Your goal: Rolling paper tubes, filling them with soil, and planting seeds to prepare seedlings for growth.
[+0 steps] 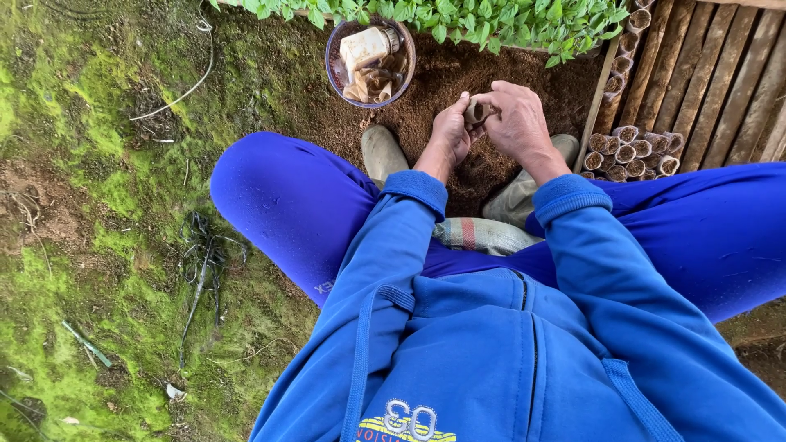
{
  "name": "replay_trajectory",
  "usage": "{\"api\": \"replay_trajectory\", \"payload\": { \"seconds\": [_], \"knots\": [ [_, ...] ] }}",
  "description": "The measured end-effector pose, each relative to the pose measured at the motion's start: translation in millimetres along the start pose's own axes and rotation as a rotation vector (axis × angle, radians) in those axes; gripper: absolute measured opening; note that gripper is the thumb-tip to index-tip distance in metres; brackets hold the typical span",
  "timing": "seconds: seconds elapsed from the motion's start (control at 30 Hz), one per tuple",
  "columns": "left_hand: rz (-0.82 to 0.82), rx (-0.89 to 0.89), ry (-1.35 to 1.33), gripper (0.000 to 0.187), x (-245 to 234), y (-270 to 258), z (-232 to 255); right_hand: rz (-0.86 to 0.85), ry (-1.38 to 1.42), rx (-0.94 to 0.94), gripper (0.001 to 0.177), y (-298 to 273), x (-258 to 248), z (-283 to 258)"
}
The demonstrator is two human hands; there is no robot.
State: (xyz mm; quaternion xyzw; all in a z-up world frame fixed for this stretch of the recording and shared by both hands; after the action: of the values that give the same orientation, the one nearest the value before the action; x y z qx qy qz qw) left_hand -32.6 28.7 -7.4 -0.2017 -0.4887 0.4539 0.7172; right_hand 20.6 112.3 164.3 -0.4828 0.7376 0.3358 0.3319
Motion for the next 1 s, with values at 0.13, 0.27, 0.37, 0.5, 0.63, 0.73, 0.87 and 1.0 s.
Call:
{"api": "replay_trajectory", "payload": {
  "seconds": [0.13,0.27,0.37,0.5,0.63,0.73,0.87,1.0],
  "knots": [
    [-0.011,-0.026,-0.083,0.044,1,-1,1,0.077,0.146,0.097,0.033,4,-6,14],
    [0.025,-0.044,-0.074,0.046,2,-5,7,0.004,0.128,0.314,0.032,-2,20,60],
    [0.02,-0.061,-0.124,0.045,-38,74,-37,-0.273,0.055,0.62,0.037,-30,88,108],
    [0.055,-0.078,-0.138,0.046,-36,60,-35,-0.503,-0.032,0.517,0.041,-44,147,113],
    [0.08,-0.056,-0.118,0.045,-33,52,-28,-0.582,-0.033,0.465,0.046,-47,174,88],
    [0.079,-0.048,-0.114,0.043,-31,49,-23,-0.538,-0.27,0.26,0.051,-65,200,90],
    [0.096,-0.051,-0.116,0.042,-32,53,-25,-0.521,-0.339,0.158,0.04,-82,231,130],
    [0.07,-0.05,-0.092,0.042,-35,58,-28,-0.561,-0.169,0.36,0.027,-80,225,178]
  ]
}}
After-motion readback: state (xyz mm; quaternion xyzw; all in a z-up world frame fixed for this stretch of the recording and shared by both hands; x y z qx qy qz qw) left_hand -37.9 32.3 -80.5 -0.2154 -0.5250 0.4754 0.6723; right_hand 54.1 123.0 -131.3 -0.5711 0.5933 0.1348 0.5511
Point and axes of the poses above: each hand's wrist, its own y-axis towards the middle knuckle, its own x-axis out of the palm, z = x × y, the point moved 7 cm from there along y, towards the middle knuckle, and after that the axes turned 2 degrees about y, right-handed, at the moved point
